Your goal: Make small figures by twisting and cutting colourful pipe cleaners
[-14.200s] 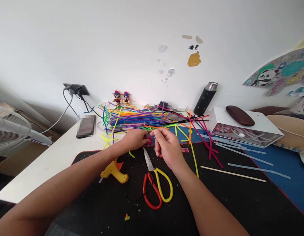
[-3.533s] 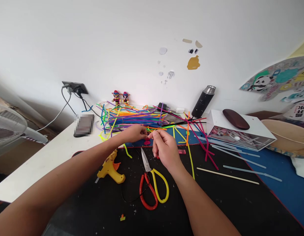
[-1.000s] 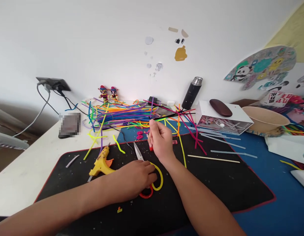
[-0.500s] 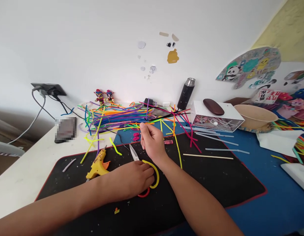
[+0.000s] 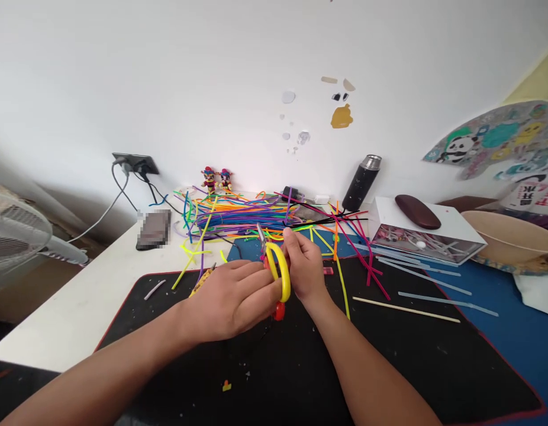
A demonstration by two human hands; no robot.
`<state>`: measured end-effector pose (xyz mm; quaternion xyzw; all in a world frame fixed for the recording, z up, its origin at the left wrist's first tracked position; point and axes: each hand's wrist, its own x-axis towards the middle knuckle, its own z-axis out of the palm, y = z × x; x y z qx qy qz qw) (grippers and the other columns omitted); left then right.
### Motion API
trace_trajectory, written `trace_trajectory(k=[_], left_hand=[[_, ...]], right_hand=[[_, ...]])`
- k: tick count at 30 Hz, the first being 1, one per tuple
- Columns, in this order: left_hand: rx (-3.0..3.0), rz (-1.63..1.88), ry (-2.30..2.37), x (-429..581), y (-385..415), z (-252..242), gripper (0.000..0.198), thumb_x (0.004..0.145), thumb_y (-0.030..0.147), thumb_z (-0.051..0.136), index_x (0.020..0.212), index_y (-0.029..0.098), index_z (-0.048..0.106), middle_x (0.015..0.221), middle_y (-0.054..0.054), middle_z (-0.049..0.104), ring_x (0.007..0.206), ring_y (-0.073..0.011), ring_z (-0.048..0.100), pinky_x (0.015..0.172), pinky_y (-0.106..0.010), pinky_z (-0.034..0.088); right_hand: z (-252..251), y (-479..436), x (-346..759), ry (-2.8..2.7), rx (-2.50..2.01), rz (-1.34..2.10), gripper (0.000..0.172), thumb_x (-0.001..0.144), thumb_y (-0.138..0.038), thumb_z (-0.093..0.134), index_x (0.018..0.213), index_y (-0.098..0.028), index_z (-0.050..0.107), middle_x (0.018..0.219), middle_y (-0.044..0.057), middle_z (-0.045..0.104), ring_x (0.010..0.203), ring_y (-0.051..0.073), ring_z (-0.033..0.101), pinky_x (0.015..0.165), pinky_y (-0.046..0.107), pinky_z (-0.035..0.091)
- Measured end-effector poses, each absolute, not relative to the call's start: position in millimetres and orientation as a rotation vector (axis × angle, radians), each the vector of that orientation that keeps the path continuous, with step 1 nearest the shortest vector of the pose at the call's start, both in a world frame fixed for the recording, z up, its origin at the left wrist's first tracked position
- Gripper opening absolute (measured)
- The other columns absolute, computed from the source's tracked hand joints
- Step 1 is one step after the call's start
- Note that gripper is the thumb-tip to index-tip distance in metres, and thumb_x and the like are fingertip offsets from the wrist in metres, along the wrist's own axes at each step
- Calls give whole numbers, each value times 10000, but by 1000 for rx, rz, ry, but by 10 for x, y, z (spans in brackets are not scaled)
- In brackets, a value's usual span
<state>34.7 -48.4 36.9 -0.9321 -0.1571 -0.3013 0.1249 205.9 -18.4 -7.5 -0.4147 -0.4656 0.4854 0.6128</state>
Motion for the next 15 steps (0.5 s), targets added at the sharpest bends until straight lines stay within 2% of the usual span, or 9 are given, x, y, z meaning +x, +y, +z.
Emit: trace_trajectory(k=[3,5,10,15], left_hand=[[-2591,-856,-457,375,-397,446,121,1037,168,515,1144,206,555,774,-16,655,675,-200,623,619,-330,455],[-2524,-848,-436,397,-308,485,139,1040,140,503,1142,209,569,790,-16,665,718,-199,642,623,-325,461],[-2477,-764,-284,438,-141,486,137,1040,119,520,1091,194,624,794,-13,659,708,-173,623,630,-315,464],[-2515,-767,-208,396,-150,461,119,1034,147,554,1057,222,644,772,2,637,676,-168,606,594,-319,432]], right_hand=[[-106,-185,2069,-982,-934,1207,543,866,-638,748,610,-227,501,455,-69,442,378,100,390,376,235,305],[-152,-176,2075,-962,-899,1259,494,857,-609,768,648,-222,543,479,-73,450,394,101,391,392,239,329],[-233,-152,2069,-963,-841,1350,307,833,-487,813,831,-201,703,717,-6,659,639,165,588,532,261,464],[-150,-171,2069,-945,-808,1433,349,851,-548,791,837,-203,737,737,8,668,653,171,617,580,276,502]])
